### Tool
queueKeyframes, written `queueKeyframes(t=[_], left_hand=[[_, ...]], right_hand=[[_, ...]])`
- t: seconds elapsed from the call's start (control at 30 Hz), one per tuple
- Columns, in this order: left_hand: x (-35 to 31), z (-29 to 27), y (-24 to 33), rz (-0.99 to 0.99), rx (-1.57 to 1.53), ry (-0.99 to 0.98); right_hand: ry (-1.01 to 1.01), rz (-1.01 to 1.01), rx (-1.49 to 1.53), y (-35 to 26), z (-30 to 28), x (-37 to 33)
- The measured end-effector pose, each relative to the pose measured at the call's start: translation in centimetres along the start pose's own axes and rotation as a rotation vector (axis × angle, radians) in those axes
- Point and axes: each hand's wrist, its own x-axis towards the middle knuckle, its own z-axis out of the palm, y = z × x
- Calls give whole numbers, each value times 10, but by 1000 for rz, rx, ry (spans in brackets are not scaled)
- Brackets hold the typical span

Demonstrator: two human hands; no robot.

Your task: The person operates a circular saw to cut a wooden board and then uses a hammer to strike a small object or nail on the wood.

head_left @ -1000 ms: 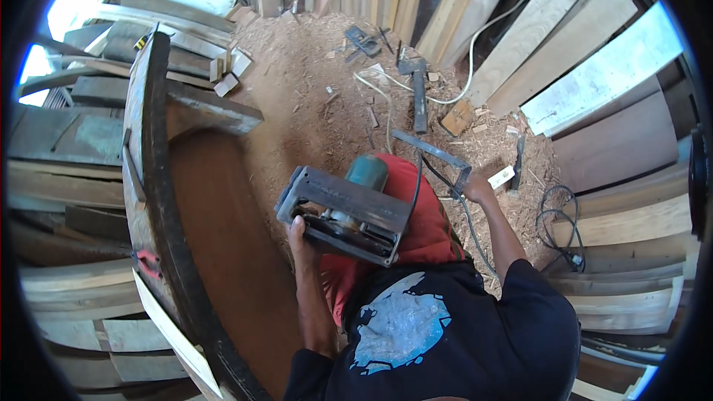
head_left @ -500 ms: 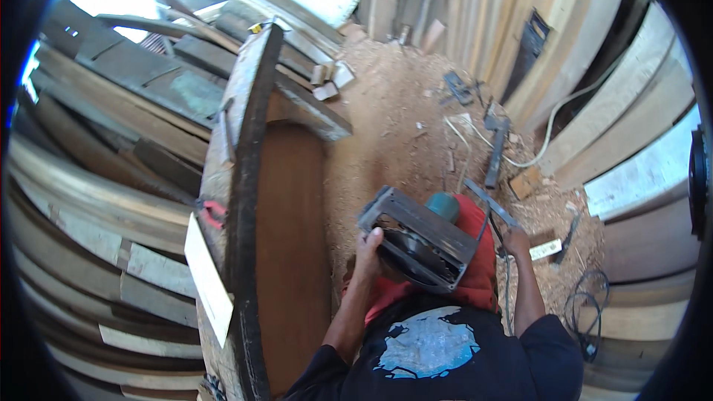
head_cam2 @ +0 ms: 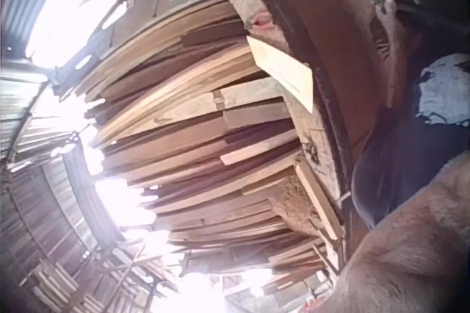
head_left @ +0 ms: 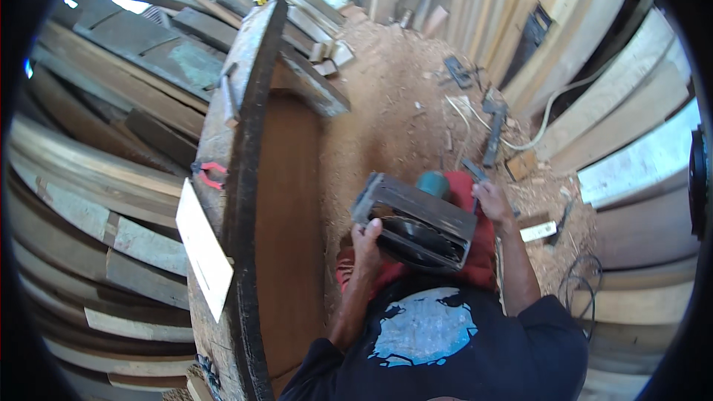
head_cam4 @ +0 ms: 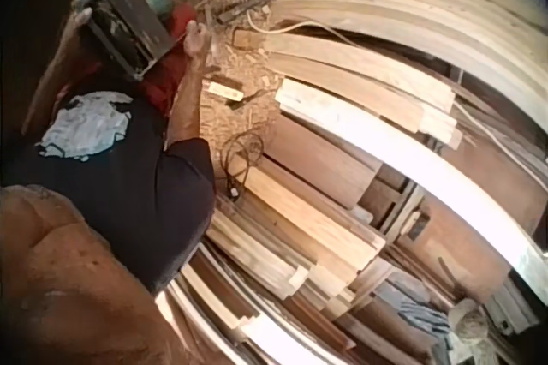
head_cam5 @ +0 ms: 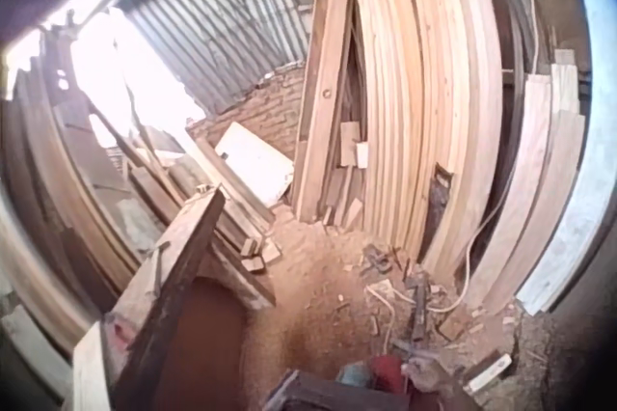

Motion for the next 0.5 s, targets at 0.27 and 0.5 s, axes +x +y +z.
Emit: queueKeyframes(t=[0.27,0.5], left_hand=[[-35,-3,13,174,95,75],[-46,-35,28,301,9,120]], right_hand=[[-138,165,442,-80,51,-14],[-153,122,410,-81,44,19]])
